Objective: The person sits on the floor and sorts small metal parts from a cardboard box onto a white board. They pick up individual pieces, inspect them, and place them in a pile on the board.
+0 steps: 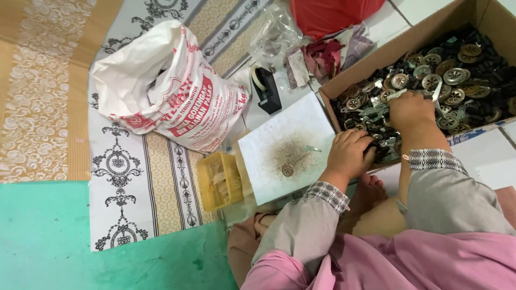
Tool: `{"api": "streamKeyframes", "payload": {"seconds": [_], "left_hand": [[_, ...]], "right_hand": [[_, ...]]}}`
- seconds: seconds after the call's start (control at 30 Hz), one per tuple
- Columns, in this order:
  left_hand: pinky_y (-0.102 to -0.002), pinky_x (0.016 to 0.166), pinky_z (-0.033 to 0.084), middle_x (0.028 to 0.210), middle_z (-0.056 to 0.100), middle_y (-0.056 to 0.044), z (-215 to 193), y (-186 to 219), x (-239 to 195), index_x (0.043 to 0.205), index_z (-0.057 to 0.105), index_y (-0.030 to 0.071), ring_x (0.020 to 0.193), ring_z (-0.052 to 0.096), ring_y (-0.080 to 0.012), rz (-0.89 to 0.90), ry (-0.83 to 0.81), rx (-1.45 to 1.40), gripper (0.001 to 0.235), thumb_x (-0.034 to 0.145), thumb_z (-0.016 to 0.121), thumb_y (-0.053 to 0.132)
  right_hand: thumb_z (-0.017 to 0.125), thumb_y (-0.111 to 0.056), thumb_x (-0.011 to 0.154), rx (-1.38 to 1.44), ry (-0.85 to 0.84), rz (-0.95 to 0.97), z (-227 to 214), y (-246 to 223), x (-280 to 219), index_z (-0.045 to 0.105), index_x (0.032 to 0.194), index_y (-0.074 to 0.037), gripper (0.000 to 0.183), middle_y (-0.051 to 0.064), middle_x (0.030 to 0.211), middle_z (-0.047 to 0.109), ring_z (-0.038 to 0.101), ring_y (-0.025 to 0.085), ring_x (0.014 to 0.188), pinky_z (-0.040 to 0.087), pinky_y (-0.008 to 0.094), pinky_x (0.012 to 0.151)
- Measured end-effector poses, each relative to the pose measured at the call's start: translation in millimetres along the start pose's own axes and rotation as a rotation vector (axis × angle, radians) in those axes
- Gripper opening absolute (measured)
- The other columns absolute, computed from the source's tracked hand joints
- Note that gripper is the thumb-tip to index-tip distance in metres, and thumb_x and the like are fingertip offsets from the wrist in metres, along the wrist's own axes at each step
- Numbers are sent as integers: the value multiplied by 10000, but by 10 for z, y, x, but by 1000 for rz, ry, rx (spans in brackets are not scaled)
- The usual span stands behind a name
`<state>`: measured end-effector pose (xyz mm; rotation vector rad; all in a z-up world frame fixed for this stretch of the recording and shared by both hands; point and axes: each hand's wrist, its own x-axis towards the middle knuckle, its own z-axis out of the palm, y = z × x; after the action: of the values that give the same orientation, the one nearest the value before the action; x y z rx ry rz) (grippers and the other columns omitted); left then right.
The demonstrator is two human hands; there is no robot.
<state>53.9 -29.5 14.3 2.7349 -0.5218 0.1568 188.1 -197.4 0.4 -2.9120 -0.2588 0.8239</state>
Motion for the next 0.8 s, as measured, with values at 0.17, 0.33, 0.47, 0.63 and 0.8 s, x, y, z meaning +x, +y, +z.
{"api": "streamKeyframes", "payload": {"seconds": [0.17,0.33,0.47,0.63,0.8], "left_hand": [[-502,1179,391,1376,639,-136,167,-129,-22,1305,668,88,1321,556,-349,-46,3,-77,429,923,620,278],[-528,1211,413,1440,555,-257,-48,-90,-75,1428,516,35,1374,526,-432,-130,254,-415,586,887,567,255],[-419,1056,501,1307,596,-166,-387,-149,-471,1412,526,61,1173,596,-307,-222,424,-620,441,986,587,160],[-320,873,621,1141,698,-59,-462,-732,-1020,1273,701,155,1053,704,-278,-205,633,-461,438,880,730,-37],[-330,810,646,1001,713,-9,-624,-1225,-1403,1095,742,155,964,717,-249,-276,528,-291,284,904,694,-49]], "right_hand": [[559,-92,901,282,22,-21,-88,-126,-303,638,1266,-65,374,231,1306,615,591,415,1191,564,536,898],[508,-75,865,663,229,-209,-128,-562,-735,598,1404,-120,549,205,1111,693,634,443,1033,489,536,853],[603,-78,926,878,399,-414,146,-950,-884,708,1269,-98,359,137,1127,747,686,308,1018,513,404,899],[709,-12,901,959,414,-504,528,-1534,-915,751,1215,-108,331,179,960,760,729,336,924,573,462,835],[705,-74,926,714,349,-518,705,-2014,-1044,780,1135,-115,226,135,973,784,750,305,953,615,420,849]]}}
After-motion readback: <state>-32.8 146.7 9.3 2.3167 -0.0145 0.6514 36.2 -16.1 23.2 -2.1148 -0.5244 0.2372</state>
